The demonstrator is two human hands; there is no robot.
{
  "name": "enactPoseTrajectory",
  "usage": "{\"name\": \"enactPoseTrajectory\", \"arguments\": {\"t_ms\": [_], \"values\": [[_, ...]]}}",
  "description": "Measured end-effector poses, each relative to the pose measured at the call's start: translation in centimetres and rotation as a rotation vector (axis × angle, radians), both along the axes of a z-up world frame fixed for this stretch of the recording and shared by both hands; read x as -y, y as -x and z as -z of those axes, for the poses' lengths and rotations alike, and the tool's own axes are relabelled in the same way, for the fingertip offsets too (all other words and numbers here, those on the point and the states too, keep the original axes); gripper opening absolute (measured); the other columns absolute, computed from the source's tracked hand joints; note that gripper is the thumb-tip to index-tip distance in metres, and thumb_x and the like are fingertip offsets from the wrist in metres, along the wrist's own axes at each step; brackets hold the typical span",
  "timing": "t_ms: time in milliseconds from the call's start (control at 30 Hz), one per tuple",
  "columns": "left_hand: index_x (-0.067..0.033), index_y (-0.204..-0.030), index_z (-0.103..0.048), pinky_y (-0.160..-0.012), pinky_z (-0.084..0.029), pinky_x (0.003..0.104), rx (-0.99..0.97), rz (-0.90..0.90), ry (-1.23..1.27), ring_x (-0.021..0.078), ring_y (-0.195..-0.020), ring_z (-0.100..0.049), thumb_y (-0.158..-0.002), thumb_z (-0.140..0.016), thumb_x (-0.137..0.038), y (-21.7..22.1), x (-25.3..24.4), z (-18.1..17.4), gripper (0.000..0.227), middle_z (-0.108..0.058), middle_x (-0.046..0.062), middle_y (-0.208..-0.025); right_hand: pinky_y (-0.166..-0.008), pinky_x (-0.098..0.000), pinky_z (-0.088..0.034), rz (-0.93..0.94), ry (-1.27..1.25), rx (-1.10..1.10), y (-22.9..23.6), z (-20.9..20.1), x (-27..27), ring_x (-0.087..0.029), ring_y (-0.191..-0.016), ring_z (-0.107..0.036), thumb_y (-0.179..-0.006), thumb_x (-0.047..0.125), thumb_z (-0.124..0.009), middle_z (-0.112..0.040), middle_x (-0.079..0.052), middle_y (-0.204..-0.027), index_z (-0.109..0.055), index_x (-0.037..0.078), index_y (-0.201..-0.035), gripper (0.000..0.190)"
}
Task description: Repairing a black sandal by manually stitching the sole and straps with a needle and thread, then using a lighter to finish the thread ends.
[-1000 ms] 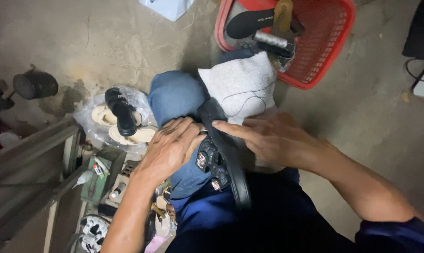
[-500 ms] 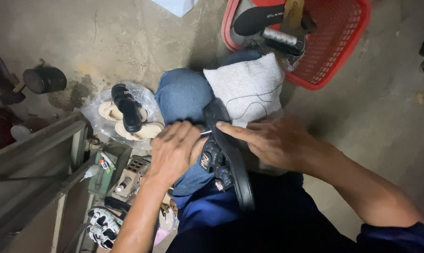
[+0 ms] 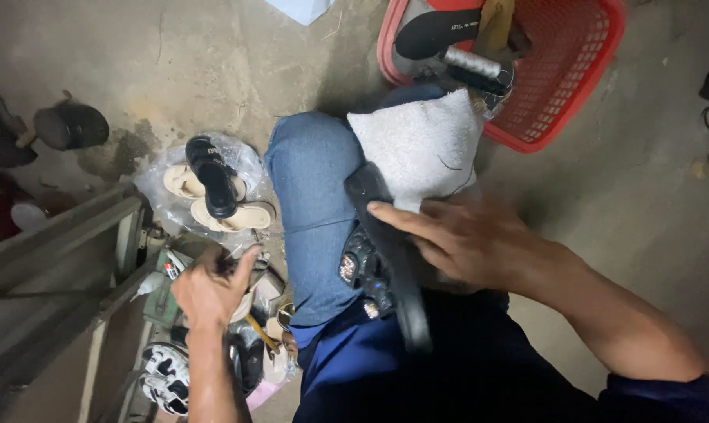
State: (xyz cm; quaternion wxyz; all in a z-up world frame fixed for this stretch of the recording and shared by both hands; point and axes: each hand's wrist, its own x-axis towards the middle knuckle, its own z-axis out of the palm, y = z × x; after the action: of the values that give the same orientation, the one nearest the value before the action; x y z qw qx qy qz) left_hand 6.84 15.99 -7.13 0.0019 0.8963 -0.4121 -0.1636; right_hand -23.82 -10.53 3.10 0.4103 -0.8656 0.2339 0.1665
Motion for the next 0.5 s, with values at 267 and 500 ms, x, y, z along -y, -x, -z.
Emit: {"name": "enactPoseTrajectory", "arguments": {"t_ms": [267,500], "values": [[-0.0018,-0.136,-0.056,-0.06,-0.053,0.022,-0.617,0.117,0.741,0.0045,-0.06,-0.054,-0.097,-0.073,-0.015,7.6,7.0,-3.0,0.045,-0.061,0.01,-0.124,-0.069,-0.034,-0.056,0.364,-0.148,-0.211,6.5,-1.6,-4.3,-0.016,-0.071,-0.073,-0.07,0.048,-0.084,-0.076,0.004,-0.087,-0.031,0.034,-0.16,0.105],[-0.0071,-0.109,-0.075,-0.074,-0.06,0.029,-0.754,0.202,0.573,0.0145,-0.082,-0.074,-0.098,-0.069,-0.016,9.1,10.5,-4.9,0.016,-0.078,0.005,-0.104,-0.091,-0.0516,-0.054,0.386,0.04,-0.292,4.5,0.8,-12.3,-0.036,-0.112,-0.063,-0.057,0.071,-0.089,-0.063,-0.016,-0.125,-0.021,0.021,-0.164,0.137]]}}
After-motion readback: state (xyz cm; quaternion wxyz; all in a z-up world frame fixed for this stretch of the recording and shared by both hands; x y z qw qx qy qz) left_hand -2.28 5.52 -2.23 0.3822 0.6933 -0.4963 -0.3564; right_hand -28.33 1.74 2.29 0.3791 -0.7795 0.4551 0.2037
